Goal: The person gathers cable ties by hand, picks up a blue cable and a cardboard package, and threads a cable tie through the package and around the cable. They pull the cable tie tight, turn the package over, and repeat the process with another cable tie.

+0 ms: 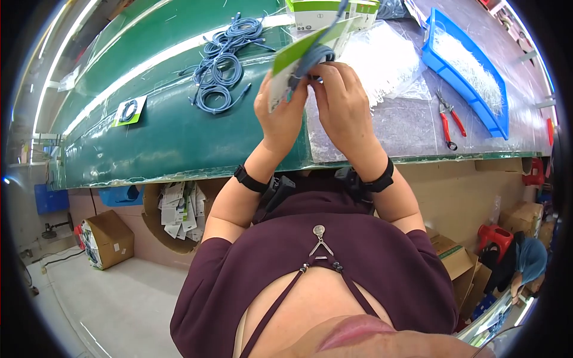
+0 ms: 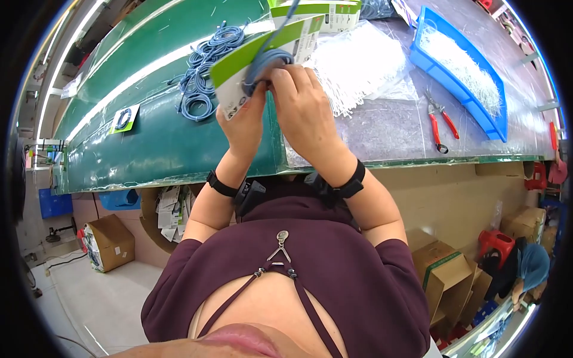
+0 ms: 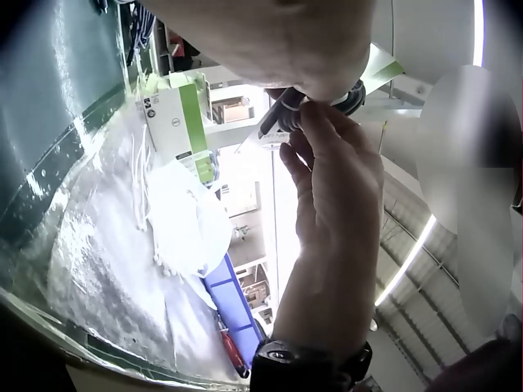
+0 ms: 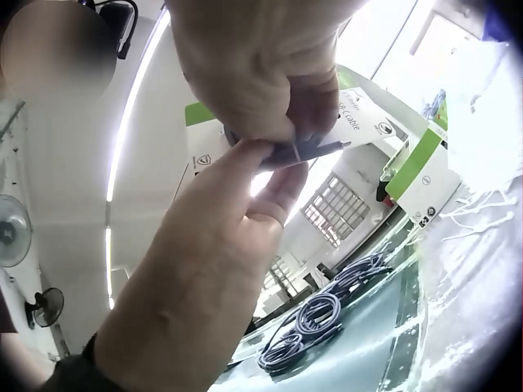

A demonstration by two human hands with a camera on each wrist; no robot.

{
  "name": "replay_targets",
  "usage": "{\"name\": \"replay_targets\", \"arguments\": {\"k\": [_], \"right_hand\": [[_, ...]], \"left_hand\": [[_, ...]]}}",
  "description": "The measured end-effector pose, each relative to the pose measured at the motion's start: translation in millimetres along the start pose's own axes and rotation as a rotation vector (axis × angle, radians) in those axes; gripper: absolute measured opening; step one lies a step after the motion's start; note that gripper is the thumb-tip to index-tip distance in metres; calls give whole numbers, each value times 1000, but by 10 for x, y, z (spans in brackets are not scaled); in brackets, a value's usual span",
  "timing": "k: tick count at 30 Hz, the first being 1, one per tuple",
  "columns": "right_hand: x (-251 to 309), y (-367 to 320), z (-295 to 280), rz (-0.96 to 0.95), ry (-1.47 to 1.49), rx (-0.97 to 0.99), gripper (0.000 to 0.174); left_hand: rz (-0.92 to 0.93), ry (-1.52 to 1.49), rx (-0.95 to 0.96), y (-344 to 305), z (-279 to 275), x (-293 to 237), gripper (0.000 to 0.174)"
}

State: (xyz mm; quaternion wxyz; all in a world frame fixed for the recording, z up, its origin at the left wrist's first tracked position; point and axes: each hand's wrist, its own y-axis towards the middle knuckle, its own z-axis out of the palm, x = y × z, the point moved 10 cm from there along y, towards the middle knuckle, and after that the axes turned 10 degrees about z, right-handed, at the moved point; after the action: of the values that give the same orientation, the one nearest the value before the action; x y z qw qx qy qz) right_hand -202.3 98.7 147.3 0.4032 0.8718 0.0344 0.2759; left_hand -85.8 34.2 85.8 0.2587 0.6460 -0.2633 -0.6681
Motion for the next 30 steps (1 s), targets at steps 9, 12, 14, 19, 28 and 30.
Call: {"name": "replay_targets", "arguments": {"k": [9,12,14,19,28,30], "right_hand": [[-282,-48,158,360,296,50,21],[-500,-148,203,490,804,76,15],[-703,-376,306,561,818,67,17],[-908,-640,335,716,861,62,23],[-703,-544,288,626,975,87,29],[-603,-590,250,611,997,89,31]], "left_hand": [[42,-30,-61,152,-30,76,29],[711,139,82,189,44,-715,34],[773,170,103,177,56,-918,34],[936,255,210,53,131,-1168,34],[980,300,221,30,68,-1198,34],[982,297,217,32,53,-1203,34]]}}
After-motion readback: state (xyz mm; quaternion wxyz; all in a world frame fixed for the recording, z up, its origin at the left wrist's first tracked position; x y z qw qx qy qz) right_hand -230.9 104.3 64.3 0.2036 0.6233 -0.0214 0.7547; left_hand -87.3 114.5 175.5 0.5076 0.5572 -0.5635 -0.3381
